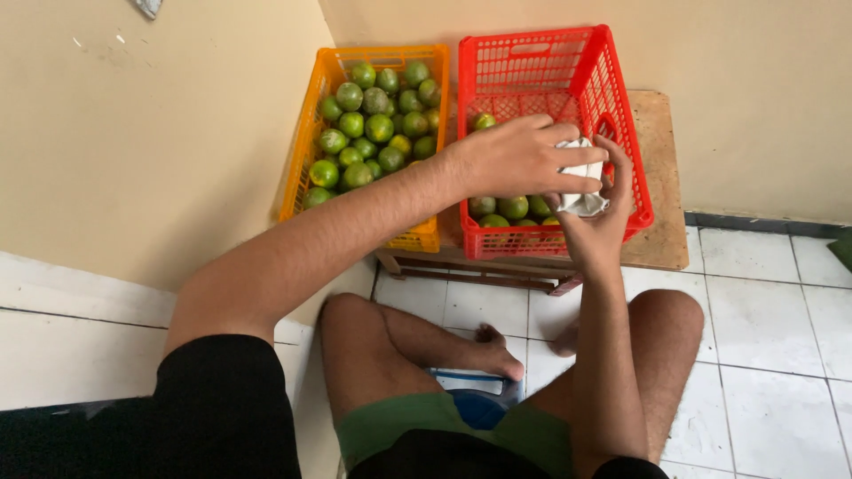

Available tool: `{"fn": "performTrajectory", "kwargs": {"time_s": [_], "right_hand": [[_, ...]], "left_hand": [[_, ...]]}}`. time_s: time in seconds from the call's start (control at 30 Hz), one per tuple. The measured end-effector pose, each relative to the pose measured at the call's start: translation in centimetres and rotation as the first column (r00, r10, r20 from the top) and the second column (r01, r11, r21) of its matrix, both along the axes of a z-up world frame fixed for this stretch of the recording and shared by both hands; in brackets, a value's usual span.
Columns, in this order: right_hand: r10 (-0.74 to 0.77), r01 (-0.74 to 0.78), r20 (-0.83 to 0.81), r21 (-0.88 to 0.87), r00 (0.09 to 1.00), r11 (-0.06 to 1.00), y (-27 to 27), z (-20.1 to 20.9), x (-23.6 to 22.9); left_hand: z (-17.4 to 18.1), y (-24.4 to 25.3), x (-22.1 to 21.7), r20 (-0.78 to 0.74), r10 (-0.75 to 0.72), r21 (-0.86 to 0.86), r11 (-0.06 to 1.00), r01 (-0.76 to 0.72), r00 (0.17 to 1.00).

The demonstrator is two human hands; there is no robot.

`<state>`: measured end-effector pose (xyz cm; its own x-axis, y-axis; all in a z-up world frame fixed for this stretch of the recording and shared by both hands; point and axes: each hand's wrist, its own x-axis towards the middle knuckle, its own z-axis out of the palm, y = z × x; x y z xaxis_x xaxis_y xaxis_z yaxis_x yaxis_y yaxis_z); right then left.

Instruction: The person wipes individual green fruits clean with a cloth, taking them one by one from a crate and placing them into another crate. The fruits are held in one hand while being wiped with a cloth held in the other hand.

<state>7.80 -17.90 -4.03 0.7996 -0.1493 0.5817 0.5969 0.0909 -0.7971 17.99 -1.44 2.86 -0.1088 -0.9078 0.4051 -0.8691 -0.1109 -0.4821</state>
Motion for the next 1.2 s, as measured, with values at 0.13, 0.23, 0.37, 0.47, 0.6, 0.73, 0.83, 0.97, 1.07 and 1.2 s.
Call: {"fn": "performTrajectory", "kwargs": {"time_s": [0.13,0.23,0.37,0.47,0.6,0.73,0.83,0.97,1.07,1.2], "right_hand": [[-0.023,0.023,0.001,0.05,1.0,0.998,1.2,-0.2,-0.1],[0.023,-0.022,-0.014,0.092,1.0,0.996,1.0,0.0,-0.1],[0.018,-0.018,0.048,-0.007,0.999,1.0,-1.2,-1.5,0.9],[-0.001,0.002,0.042,-0.014,0.999,1.0,-0.2,-0.6,0.2],[-0.017,0.016,0.013,0.049,1.0,0.999,1.3,-0.2,-0.3],[-0.035,0.035,-0.01,0.003,0.999,0.999,0.9,0.0,-0.6],[-0.06,0.061,0.014,-0.062,0.998,0.996,0.4,-0.4,-0.2],[-0.057,0.057,-0.007,-0.014,0.998,0.998,1.7,0.6,-1.1],[-0.043,0.043,-0.03,-0.005,0.999,0.999,1.5,0.4,-0.5],[-0.039,0.04,0.01,-0.045,0.999,0.998,0.1,-0.8,0.0]], "left_hand": [[1.1,0.7,0.3,-0.103,0.087,0.066,0.995,-0.08,0.991],[-0.1,0.5,0.7,-0.075,0.126,0.057,0.991,-0.122,0.989],[-0.5,0.1,-1.4,0.042,-0.069,-0.023,0.997,0.07,0.997],[0.0,0.6,-0.6,0.058,-0.09,-0.04,0.995,0.092,0.994],[-0.2,1.1,1.6,0.072,-0.026,-0.096,0.995,0.033,0.997],[0.5,1.1,0.0,-0.027,-0.011,-0.046,0.999,0.01,1.0],[0.8,1.2,-1.1,0.055,-0.09,-0.062,0.994,0.093,0.994],[0.9,2.3,0.5,0.026,-0.013,-0.027,1.0,0.014,1.0],[0.5,2.0,0.7,0.077,-0.012,-0.084,0.996,0.018,0.997],[0.1,1.1,-2.2,0.068,-0.164,-0.146,0.974,0.172,0.984]]}}
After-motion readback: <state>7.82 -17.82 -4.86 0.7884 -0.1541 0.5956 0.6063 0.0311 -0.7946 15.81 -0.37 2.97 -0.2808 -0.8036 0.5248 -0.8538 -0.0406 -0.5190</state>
